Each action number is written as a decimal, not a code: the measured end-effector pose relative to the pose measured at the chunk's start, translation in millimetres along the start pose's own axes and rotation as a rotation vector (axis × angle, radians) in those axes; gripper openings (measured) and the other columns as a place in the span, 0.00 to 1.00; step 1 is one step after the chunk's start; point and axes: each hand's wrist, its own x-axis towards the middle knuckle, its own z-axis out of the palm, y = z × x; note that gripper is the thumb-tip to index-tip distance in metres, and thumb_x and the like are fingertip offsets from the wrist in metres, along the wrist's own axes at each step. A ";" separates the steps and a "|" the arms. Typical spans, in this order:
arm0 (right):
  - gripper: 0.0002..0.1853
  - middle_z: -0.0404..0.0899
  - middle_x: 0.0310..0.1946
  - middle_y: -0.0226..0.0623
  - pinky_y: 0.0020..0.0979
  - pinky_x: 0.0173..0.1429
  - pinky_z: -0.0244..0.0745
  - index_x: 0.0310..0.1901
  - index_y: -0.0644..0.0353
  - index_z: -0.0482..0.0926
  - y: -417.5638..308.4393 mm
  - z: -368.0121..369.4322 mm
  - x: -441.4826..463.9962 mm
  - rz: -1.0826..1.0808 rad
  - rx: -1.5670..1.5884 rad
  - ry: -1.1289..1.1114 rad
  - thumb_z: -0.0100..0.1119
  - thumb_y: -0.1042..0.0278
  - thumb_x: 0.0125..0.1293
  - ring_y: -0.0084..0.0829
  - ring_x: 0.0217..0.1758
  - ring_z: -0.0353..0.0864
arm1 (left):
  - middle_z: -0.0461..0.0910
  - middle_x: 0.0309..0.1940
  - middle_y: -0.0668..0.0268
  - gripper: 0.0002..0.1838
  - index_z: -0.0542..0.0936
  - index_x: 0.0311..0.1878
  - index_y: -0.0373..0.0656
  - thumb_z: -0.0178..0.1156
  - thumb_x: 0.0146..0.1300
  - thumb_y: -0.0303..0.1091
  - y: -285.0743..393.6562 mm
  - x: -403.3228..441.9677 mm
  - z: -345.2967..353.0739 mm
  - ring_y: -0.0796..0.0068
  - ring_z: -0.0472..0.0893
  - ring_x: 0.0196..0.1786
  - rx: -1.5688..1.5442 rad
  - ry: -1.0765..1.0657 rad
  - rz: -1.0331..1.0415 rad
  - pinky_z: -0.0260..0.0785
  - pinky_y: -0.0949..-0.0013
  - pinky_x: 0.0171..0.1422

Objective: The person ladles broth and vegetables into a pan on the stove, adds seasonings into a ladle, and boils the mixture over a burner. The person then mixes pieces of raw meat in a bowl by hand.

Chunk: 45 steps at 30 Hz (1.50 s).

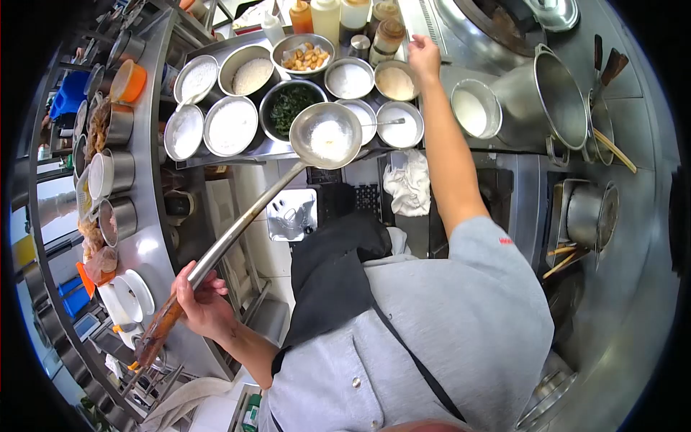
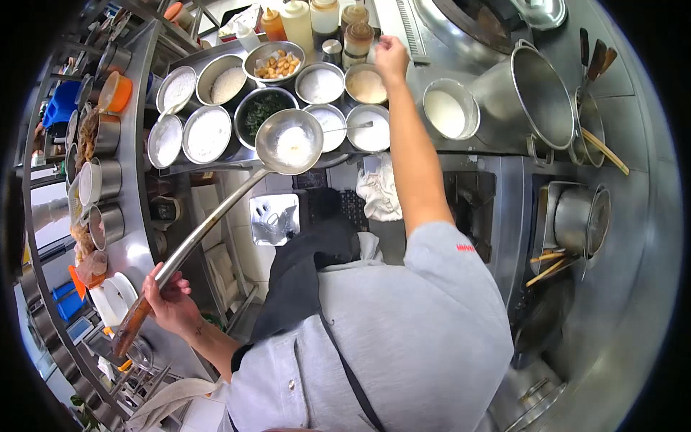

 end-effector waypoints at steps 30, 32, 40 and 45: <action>0.33 0.75 0.48 0.39 0.42 0.55 0.70 0.50 0.53 0.70 -66.5 21.5 -26.3 -0.502 -0.167 -0.145 0.73 0.65 0.39 0.45 0.55 0.72 | 0.78 0.23 0.56 0.16 0.77 0.40 0.31 0.54 0.63 0.37 2.0 15.9 0.1 0.73 0.76 0.17 -0.042 0.023 0.000 0.68 0.77 0.19; 0.33 0.74 0.50 0.38 0.42 0.56 0.69 0.50 0.52 0.70 -93.5 10.4 -37.2 -0.716 -0.263 -0.240 0.72 0.67 0.38 0.44 0.55 0.71 | 0.78 0.23 0.56 0.15 0.77 0.40 0.30 0.54 0.63 0.36 2.7 21.1 4.1 0.73 0.76 0.17 -0.084 -0.029 0.009 0.68 0.77 0.18; 0.19 0.70 0.43 0.29 0.41 0.62 0.62 0.49 0.42 0.69 -142.2 -5.9 -79.8 -1.506 -0.824 -0.406 0.55 0.68 0.54 0.33 0.52 0.72 | 0.77 0.19 0.59 0.12 0.78 0.36 0.31 0.57 0.61 0.33 12.6 32.5 37.2 0.73 0.75 0.15 -0.051 -0.143 0.033 0.68 0.76 0.18; 0.15 0.70 0.42 0.26 0.38 0.61 0.61 0.46 0.40 0.70 -141.3 -3.7 -72.3 -1.599 -0.861 -0.391 0.52 0.67 0.55 0.30 0.49 0.73 | 0.76 0.19 0.59 0.12 0.79 0.33 0.31 0.58 0.60 0.33 20.1 32.0 52.0 0.73 0.75 0.15 -0.007 -0.169 0.026 0.68 0.76 0.17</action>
